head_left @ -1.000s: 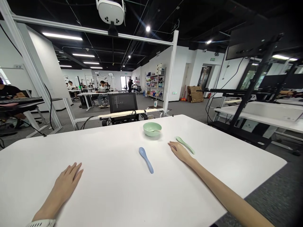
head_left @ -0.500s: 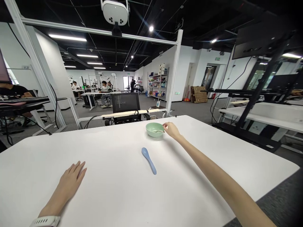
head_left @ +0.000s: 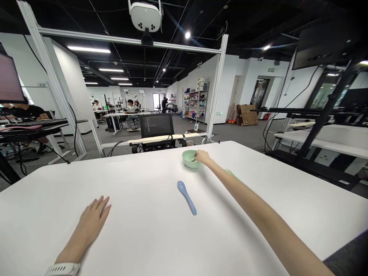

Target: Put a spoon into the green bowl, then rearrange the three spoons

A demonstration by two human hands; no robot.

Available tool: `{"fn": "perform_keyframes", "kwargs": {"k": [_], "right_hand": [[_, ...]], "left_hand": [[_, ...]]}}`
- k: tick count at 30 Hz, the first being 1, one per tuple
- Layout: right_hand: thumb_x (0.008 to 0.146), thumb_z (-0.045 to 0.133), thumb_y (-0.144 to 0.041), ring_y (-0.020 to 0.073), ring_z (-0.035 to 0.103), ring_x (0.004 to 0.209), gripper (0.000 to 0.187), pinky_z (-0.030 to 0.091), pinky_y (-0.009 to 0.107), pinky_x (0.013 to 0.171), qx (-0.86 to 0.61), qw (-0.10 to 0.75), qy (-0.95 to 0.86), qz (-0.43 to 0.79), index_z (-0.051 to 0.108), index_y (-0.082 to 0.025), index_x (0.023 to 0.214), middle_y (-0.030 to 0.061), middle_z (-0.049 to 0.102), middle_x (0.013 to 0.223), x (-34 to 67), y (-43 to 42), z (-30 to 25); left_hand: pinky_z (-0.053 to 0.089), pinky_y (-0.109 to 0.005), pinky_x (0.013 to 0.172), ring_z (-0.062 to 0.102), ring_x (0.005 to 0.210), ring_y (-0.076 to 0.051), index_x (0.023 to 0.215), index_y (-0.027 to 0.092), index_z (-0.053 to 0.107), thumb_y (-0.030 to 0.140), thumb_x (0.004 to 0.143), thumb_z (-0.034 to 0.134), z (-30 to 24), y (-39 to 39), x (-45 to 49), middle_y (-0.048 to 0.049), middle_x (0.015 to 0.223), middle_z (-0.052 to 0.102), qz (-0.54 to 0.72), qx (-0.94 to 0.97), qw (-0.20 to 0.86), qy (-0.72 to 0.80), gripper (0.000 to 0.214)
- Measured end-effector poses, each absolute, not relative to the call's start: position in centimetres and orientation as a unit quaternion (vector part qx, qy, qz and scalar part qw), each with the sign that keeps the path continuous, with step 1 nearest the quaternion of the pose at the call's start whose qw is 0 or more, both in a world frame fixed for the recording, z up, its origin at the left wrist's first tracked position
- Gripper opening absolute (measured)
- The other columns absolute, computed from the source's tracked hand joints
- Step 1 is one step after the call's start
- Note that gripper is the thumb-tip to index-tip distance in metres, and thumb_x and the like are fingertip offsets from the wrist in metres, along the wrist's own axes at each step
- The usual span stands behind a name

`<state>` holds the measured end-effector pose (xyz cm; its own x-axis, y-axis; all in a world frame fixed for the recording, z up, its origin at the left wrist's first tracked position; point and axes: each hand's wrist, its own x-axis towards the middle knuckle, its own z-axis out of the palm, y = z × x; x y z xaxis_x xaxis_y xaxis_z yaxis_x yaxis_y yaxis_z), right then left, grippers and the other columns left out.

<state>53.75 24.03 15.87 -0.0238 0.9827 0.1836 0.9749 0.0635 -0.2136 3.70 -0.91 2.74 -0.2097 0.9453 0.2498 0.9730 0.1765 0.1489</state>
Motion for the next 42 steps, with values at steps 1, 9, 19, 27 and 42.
{"fn": "perform_keyframes", "kwargs": {"k": [1,9,19,27,42], "right_hand": [[0.092,0.069,-0.015,0.0291,0.074,0.117,0.034,0.052,0.034,0.1,-0.681,0.156,-0.716,0.011,0.081,-0.018,0.124,0.0151,0.082,0.118,53.9,23.9,16.1],[0.107,0.041,-0.018,0.0361,0.071,0.113,0.047,0.049,0.043,0.105,-0.68,0.276,-0.68,0.006,0.057,0.003,0.146,0.0354,0.063,0.136,61.7,20.0,15.8],[0.085,0.077,-0.026,0.0315,0.074,0.084,0.014,0.052,0.035,0.075,-0.8,0.198,-0.565,0.038,0.072,-0.014,0.088,0.0193,0.074,0.089,71.5,13.0,8.4],[0.078,0.072,-0.03,0.0229,0.065,0.068,0.025,0.039,0.03,0.062,-0.75,0.33,-0.562,0.113,0.053,-0.026,0.062,0.0047,0.067,0.066,67.8,9.6,8.8],[0.075,0.07,-0.04,0.0168,0.051,0.062,0.029,0.033,0.027,0.055,-0.706,0.349,-0.587,0.188,0.05,-0.026,0.058,0.0,0.057,0.06,61.1,7.0,7.8]], "left_hand": [[0.039,-0.055,0.13,0.049,0.156,-0.036,0.151,0.013,0.063,0.054,0.098,0.026,2.6,-0.9,3.7,-0.0147,0.164,0.059,-0.14,-0.626,0.052,-0.766,0.077],[0.038,-0.054,0.13,0.048,0.157,-0.036,0.152,0.013,0.062,0.053,0.098,0.024,2.3,-0.9,3.6,-0.0149,0.165,0.058,-0.141,-0.627,0.054,-0.765,0.077],[0.044,-0.055,0.126,0.055,0.151,-0.036,0.149,0.015,0.066,0.051,0.096,0.032,1.3,-0.2,2.6,-0.0144,0.16,0.064,-0.154,-0.631,0.078,-0.757,0.072],[0.042,-0.057,0.127,0.052,0.153,-0.04,0.149,0.009,0.064,0.052,0.095,0.029,1.0,0.1,2.2,-0.0197,0.161,0.061,-0.155,-0.635,0.065,-0.754,0.077],[0.047,-0.055,0.123,0.055,0.15,-0.039,0.145,0.012,0.069,0.054,0.093,0.032,0.5,0.3,1.7,-0.0164,0.157,0.066,-0.166,-0.637,0.084,-0.748,0.076]]}}
